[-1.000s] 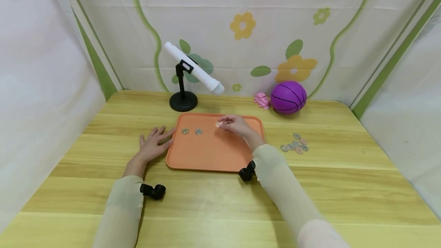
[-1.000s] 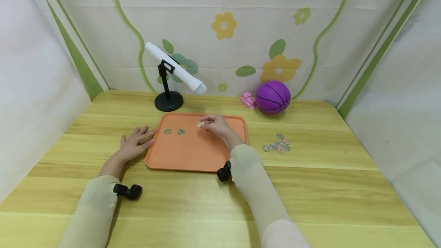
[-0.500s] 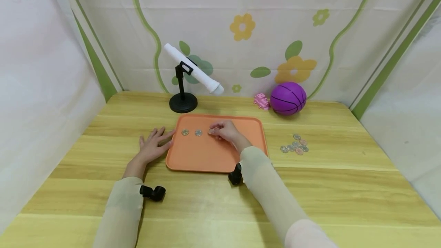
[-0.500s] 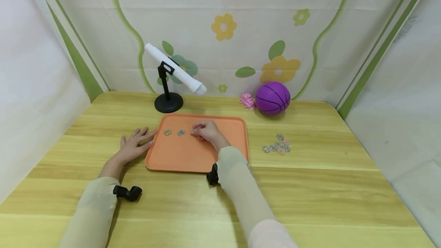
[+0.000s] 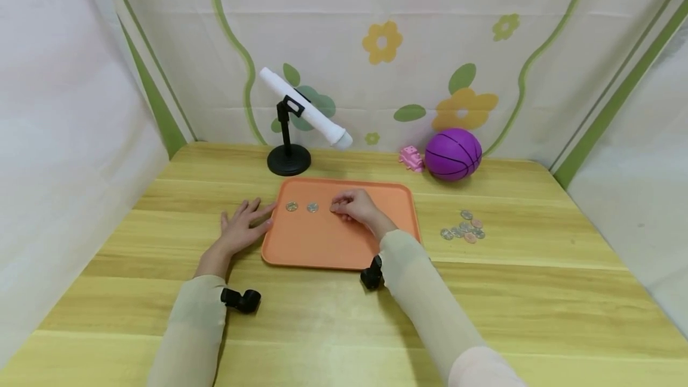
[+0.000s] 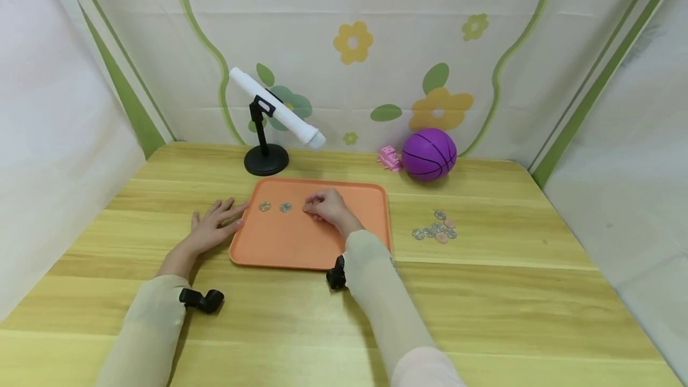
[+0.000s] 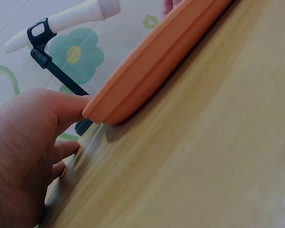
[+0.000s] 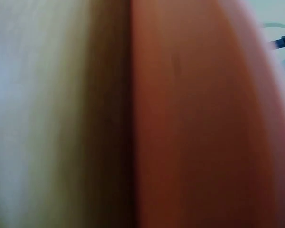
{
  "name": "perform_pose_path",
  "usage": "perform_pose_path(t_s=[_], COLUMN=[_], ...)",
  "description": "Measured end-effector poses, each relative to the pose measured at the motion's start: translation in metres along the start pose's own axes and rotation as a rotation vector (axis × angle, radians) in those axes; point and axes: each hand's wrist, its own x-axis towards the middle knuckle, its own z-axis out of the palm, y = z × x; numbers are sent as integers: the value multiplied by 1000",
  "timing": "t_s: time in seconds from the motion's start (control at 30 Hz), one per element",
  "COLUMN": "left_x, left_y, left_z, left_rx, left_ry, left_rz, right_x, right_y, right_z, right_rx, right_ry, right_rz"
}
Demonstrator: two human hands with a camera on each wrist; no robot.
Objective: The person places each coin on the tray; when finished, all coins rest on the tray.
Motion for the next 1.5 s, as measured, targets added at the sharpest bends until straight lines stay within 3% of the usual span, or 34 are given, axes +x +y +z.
perform_pose_path(t_s=[0.3, 0.43, 0.6, 0.77, 0.9, 1.1, 1.33, 1.5], left_x=[-4, -2, 2, 4, 3, 2, 1, 1], left_y=[-1, -1, -1, 0, 1, 2, -1, -2], left_z=[0, 1, 1, 0, 0, -1, -1, 0], left_rx=[-21, -12, -8, -2, -6, -17, -15, -13], left_ry=[10, 8, 0, 1, -4, -4, -1, 0], left_rz=[5, 9, 6, 12, 13, 11, 10, 12], right_x=[-4, -7, -26, -49, -65, -94, -127, -145], right_y=[0, 1, -8, -18, -18, -6, 10, 25], right_z=[-1, -10, -29, -52, -73, -112, -158, -187], right_rx=[30, 86, 93, 98, 84, 45, 40, 26], right_ry=[-36, -45, -53, -10, 3, 20, 128, 203], right_rz=[3, -8, -12, -14, -70, -143, -209, -203])
